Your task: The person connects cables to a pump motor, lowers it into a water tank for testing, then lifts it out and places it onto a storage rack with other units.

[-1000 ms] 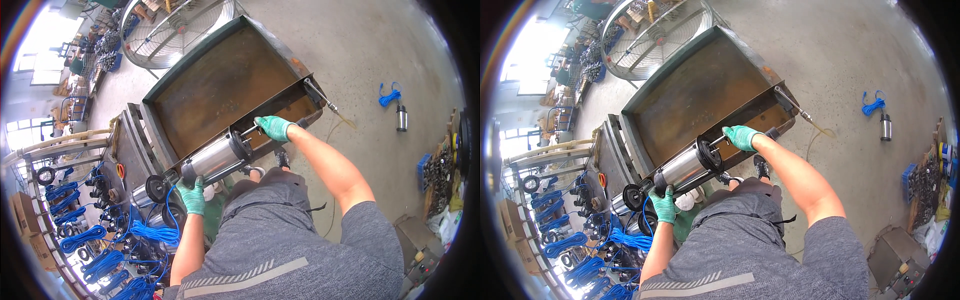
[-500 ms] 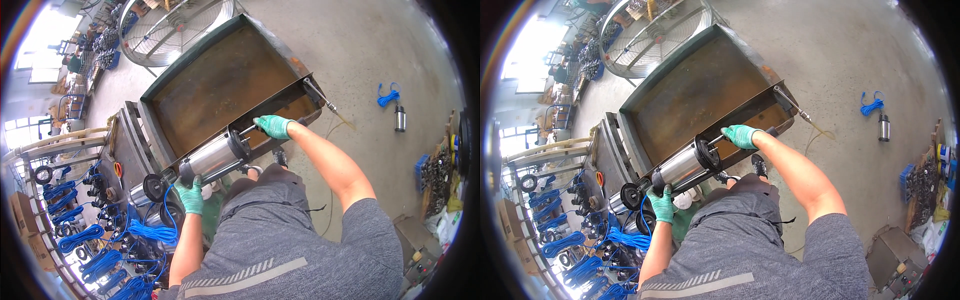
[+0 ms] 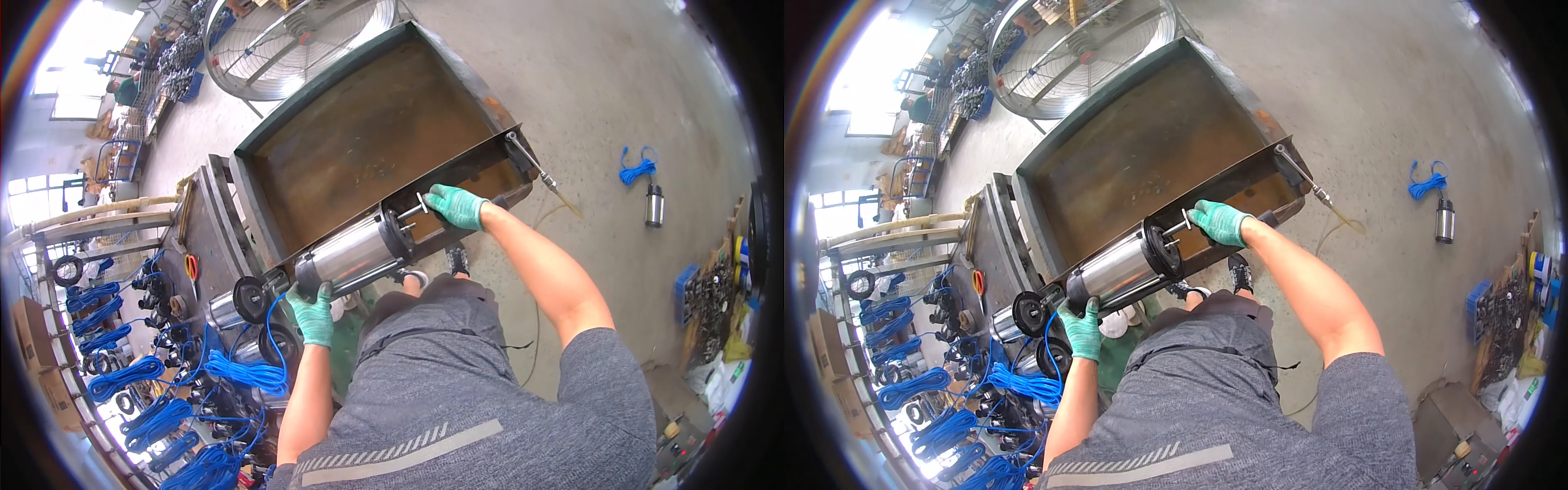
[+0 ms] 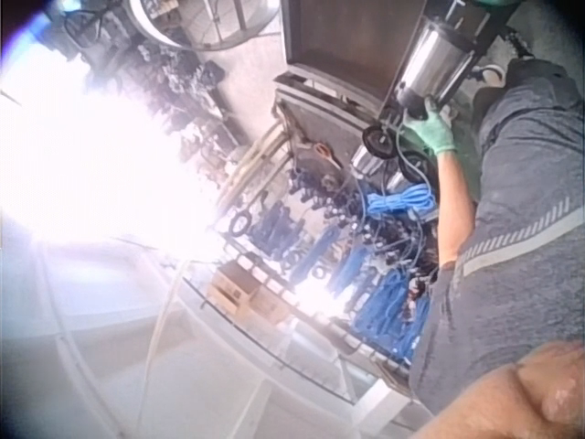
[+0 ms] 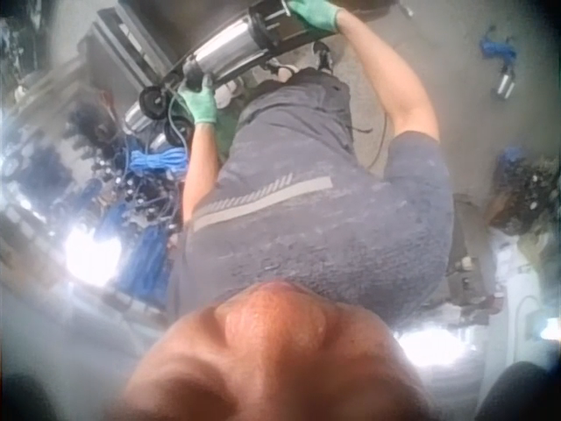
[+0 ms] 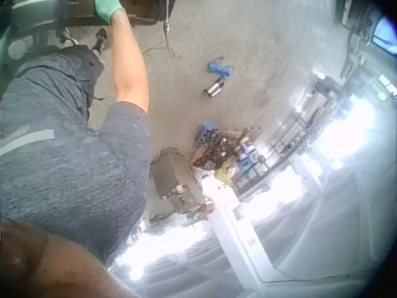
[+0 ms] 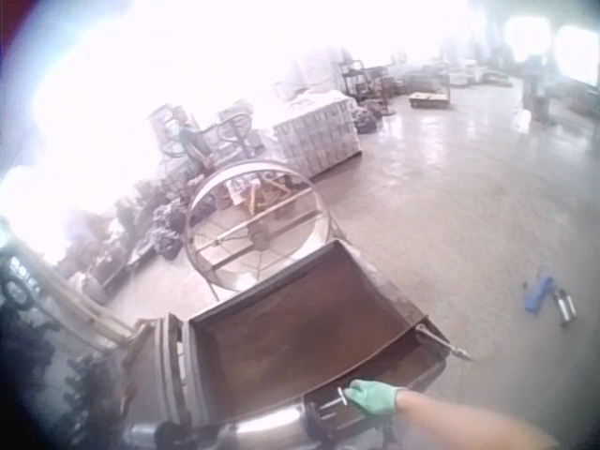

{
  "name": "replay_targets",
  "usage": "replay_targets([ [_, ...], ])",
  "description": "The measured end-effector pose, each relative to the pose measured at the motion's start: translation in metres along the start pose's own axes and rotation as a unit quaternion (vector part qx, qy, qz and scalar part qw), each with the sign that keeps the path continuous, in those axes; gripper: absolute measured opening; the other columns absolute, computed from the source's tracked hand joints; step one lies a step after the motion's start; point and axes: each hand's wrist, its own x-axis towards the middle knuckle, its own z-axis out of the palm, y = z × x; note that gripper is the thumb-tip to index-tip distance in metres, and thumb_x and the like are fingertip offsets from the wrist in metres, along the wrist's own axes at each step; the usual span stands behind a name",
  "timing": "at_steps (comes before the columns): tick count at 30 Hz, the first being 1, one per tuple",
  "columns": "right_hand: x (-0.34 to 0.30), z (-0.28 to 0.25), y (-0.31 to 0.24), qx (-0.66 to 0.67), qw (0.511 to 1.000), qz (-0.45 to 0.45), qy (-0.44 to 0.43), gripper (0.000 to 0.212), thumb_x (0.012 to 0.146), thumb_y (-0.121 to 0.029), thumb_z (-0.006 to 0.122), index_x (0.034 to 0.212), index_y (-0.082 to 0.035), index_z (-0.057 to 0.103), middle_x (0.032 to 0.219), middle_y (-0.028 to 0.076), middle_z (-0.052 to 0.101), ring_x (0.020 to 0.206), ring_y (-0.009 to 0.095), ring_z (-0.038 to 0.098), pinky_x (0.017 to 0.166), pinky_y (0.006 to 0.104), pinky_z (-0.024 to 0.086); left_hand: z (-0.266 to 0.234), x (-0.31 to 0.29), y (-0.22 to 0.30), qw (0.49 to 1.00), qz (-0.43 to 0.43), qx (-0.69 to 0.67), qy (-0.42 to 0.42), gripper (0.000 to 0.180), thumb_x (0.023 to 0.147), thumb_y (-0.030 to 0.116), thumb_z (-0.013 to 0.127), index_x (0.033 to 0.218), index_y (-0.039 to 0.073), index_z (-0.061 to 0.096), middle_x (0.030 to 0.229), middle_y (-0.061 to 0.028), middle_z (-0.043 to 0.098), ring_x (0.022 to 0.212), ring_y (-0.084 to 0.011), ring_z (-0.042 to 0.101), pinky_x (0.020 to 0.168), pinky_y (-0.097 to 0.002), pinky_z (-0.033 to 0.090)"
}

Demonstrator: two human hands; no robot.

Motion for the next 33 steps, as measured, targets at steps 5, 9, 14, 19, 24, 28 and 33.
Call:
replay_targets([
  [5,0.005,-0.002,-0.011,-0.011,0.984,0.174,-0.044,0.051,0.102,-0.048,0.043,0.093,-0.001,0.064,0.082,0.015,0.064,0.073,0.026,0.062,0.070,0.0408,0.050,0.001,0.001,-0.001,1.000,-0.005,-0.008,0.008,0.069,0.083,0.026,0.083,0.131,-0.002,0.041,0.120,-0.0133,0.054,0.109,-0.0221,0.053,0.099,-0.0342,0.042],
  [9,-0.008,-0.007,-0.045,-0.200,0.973,0.118,0.004,0.044,0.102,-0.040,0.046,0.108,-0.001,0.064,0.108,0.023,0.068,0.106,0.042,0.062,0.090,0.0487,0.049,0.001,-0.002,0.005,1.000,-0.012,-0.005,0.010,0.071,0.083,0.026,0.083,0.132,-0.003,0.041,0.121,-0.0136,0.054,0.109,-0.0223,0.052,0.099,-0.0342,0.042],
  [14,0.005,0.014,-0.015,-0.073,0.994,0.071,0.048,0.033,0.101,-0.030,0.053,0.117,-0.004,0.063,0.103,0.022,0.069,0.091,0.039,0.066,0.081,0.0448,0.052,0.004,-0.005,0.014,1.000,-0.004,-0.024,0.007,0.071,0.082,0.026,0.084,0.132,-0.003,0.042,0.122,-0.0134,0.054,0.110,-0.0224,0.052,0.100,-0.0343,0.042],
  [19,0.006,0.015,-0.041,0.123,0.972,0.193,0.056,0.033,0.100,-0.031,0.056,0.117,-0.003,0.062,0.081,0.015,0.067,0.067,0.023,0.064,0.067,0.0360,0.052,0.002,-0.004,0.011,1.000,-0.003,-0.023,0.008,0.071,0.083,0.028,0.084,0.133,-0.002,0.042,0.121,-0.0135,0.055,0.110,-0.0226,0.052,0.100,-0.0343,0.041],
  [24,-0.009,-0.021,-0.021,-0.271,0.951,-0.142,-0.039,0.050,0.086,-0.039,0.072,0.123,-0.006,0.063,0.105,0.017,0.069,0.105,0.038,0.064,0.094,0.0440,0.050,0.004,-0.004,0.018,1.000,-0.015,-0.002,0.000,0.065,0.083,0.011,0.080,0.131,0.001,0.037,0.121,-0.0140,0.054,0.108,-0.0212,0.054,0.097,-0.0350,0.045],
  [28,-0.001,-0.022,-0.040,-0.179,0.979,0.036,-0.096,0.050,0.090,-0.047,0.068,0.114,-0.003,0.068,0.101,0.017,0.070,0.096,0.033,0.067,0.086,0.0416,0.052,0.005,-0.006,0.018,0.999,-0.023,-0.037,0.001,0.065,0.083,0.011,0.080,0.131,0.002,0.037,0.120,-0.0133,0.054,0.107,-0.0208,0.054,0.097,-0.0344,0.045],
  [33,0.022,-0.008,-0.042,-0.054,0.972,0.217,-0.076,0.062,0.096,-0.059,0.053,0.086,0.001,0.070,0.062,0.014,0.061,0.055,0.026,0.059,0.063,0.0403,0.051,0.006,-0.004,0.009,0.999,-0.001,-0.050,0.011,0.069,0.083,0.027,0.083,0.131,-0.002,0.043,0.120,-0.0135,0.056,0.108,-0.0217,0.054,0.099,-0.0344,0.043],
])
